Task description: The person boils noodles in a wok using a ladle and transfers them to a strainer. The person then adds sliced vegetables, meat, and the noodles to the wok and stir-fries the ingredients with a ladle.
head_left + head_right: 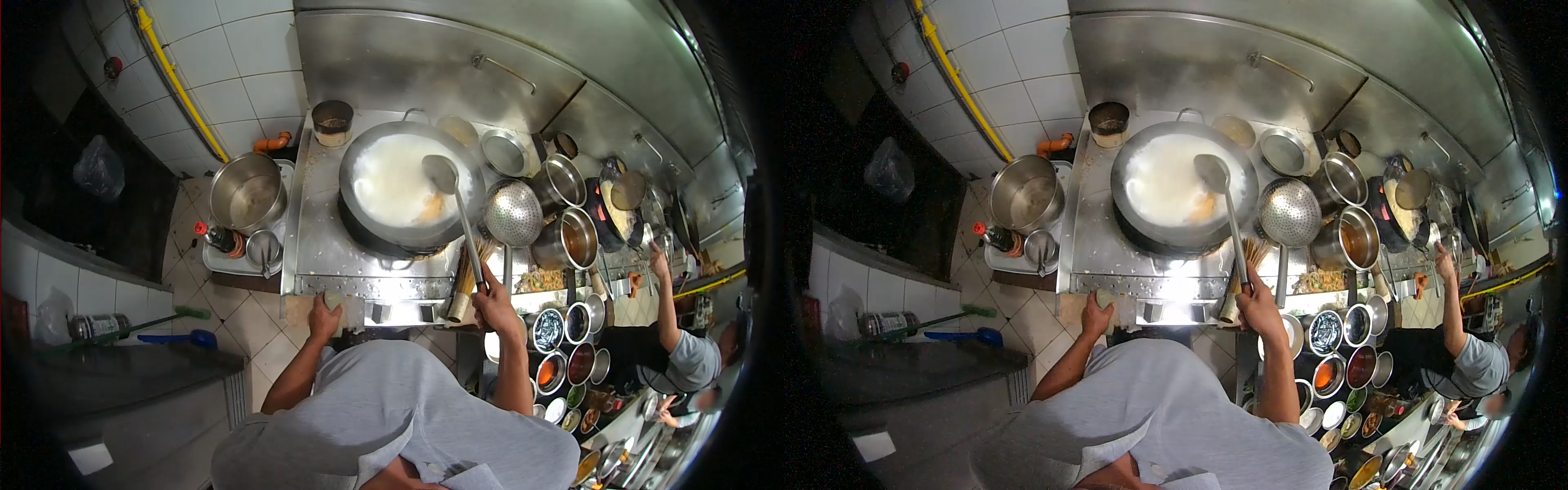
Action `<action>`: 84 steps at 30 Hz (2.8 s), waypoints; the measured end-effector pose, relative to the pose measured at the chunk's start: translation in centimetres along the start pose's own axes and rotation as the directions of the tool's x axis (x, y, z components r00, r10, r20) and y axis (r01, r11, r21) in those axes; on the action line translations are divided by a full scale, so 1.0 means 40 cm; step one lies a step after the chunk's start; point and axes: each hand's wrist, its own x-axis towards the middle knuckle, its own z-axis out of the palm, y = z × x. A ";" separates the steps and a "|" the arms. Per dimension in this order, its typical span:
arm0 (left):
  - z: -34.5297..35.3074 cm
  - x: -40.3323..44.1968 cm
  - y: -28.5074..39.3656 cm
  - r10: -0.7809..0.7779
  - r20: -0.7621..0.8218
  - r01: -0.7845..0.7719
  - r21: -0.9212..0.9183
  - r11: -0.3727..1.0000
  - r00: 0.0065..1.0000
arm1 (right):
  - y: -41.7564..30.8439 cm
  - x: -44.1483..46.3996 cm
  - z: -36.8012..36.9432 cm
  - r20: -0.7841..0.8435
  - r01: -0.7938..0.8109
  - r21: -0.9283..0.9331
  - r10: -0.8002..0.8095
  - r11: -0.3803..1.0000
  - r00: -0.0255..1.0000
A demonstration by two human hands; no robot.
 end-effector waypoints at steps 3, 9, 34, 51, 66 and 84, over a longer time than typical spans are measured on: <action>-0.004 -0.002 0.009 -0.040 0.020 0.040 -0.001 0.999 0.999 | 0.024 0.057 0.004 -0.055 0.092 -0.019 -0.093 0.996 0.994; -0.002 -0.002 0.002 -0.024 0.016 0.025 -0.032 0.999 1.000 | 0.034 0.151 0.049 -0.089 0.122 0.032 -0.119 0.992 0.989; -0.007 -0.002 0.006 -0.061 0.025 0.062 -0.033 0.998 0.998 | 0.052 0.008 -0.030 0.588 -0.558 0.779 -0.022 0.286 0.809; -0.001 -0.003 -0.003 -0.014 0.012 0.014 -0.046 0.999 1.000 | 0.045 0.171 0.044 -0.060 0.170 0.062 -0.166 0.984 0.984; 0.001 -0.002 -0.003 -0.026 0.016 0.026 -0.012 1.000 1.000 | 0.100 0.147 0.121 0.539 -0.511 0.839 -0.158 0.190 0.827; 0.015 0.092 0.000 -0.039 0.270 0.192 -0.567 0.801 0.962 | -0.025 -0.048 -0.041 0.163 -0.119 0.506 0.041 0.854 0.986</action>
